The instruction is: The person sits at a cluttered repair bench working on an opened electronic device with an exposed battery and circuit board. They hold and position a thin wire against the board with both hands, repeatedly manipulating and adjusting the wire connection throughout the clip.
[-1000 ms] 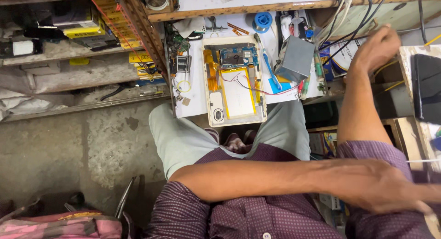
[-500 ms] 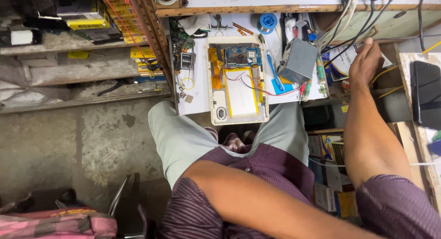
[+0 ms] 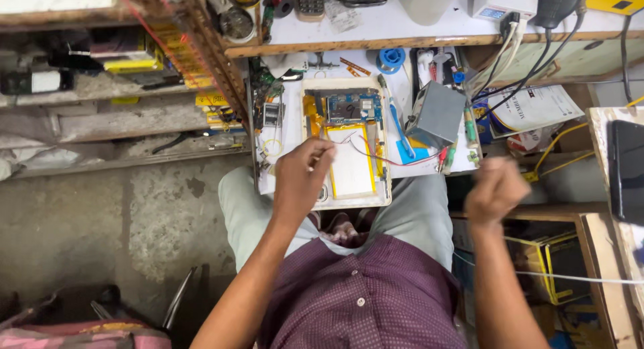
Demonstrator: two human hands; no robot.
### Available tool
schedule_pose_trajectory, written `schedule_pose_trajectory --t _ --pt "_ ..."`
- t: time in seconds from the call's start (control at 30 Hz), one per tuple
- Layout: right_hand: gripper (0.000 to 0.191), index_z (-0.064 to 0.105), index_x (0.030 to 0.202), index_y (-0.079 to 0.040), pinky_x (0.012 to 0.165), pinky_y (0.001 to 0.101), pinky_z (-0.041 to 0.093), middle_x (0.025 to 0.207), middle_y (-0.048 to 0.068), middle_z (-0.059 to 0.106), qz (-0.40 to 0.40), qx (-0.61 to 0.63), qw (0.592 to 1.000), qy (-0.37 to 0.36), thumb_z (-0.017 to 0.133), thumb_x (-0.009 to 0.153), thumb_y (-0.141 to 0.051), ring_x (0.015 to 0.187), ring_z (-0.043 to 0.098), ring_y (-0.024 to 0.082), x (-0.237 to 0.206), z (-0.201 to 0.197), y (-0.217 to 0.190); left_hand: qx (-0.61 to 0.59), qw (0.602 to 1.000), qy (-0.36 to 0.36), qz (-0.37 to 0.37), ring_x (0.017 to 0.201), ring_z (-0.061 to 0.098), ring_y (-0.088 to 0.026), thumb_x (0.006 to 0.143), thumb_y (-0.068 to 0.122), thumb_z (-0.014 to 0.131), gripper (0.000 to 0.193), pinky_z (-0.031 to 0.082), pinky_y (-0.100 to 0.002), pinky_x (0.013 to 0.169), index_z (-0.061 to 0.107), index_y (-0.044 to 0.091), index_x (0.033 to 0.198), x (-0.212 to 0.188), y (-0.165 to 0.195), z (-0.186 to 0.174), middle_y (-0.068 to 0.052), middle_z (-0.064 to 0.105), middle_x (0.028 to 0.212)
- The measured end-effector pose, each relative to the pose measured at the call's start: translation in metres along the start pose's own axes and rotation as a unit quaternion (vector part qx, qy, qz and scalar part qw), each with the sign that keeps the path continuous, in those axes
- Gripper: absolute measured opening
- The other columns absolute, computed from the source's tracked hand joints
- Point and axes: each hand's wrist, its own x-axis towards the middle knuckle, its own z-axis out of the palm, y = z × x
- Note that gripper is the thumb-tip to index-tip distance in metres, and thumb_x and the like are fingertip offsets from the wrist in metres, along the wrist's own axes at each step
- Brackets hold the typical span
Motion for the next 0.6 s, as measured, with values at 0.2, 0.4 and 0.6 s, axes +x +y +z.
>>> schedule_pose_trajectory --t 0.2,0.4,0.6 --pt "0.013 0.075 0.103 -0.003 0.056 0.0304 0.049 0.089 0.009 0.07 0.099 0.099 0.951 -0.275 0.074 0.092 -0.01 0.072 0.067 0.021 -0.01 0.057 -0.085 0.113 0.99 0.037 0.074 0.083 0.074 -0.028 0.092 0.008 0.07 0.015 0.056 -0.035 0.074 0.074 0.002 0.104 0.017 -0.01 0.006 -0.013 0.075 0.1" --pt "0.013 0.076 0.1 -0.004 0.066 0.0369 0.053 0.094 0.009 0.07 0.067 -0.007 0.968 -0.24 0.077 0.092 -0.015 0.076 0.069 0.027 0.01 0.093 -0.118 0.167 0.983 0.0 0.079 0.085 0.071 -0.032 0.09 0.013 0.073 0.013 0.054 -0.04 0.075 0.077 0.006 0.1 0.036 -0.022 0.016 -0.011 0.073 0.094" --pt "0.019 0.077 0.095 -0.005 0.063 0.0393 0.052 0.088 0.009 0.067 0.135 -0.018 0.951 -0.278 0.081 0.086 -0.022 0.072 0.069 0.027 0.012 0.103 -0.122 0.177 0.982 -0.053 0.043 0.084 0.071 -0.03 0.091 0.017 0.072 0.012 0.053 -0.04 0.075 0.079 0.011 0.099 0.048 -0.017 0.015 -0.009 0.073 0.092"
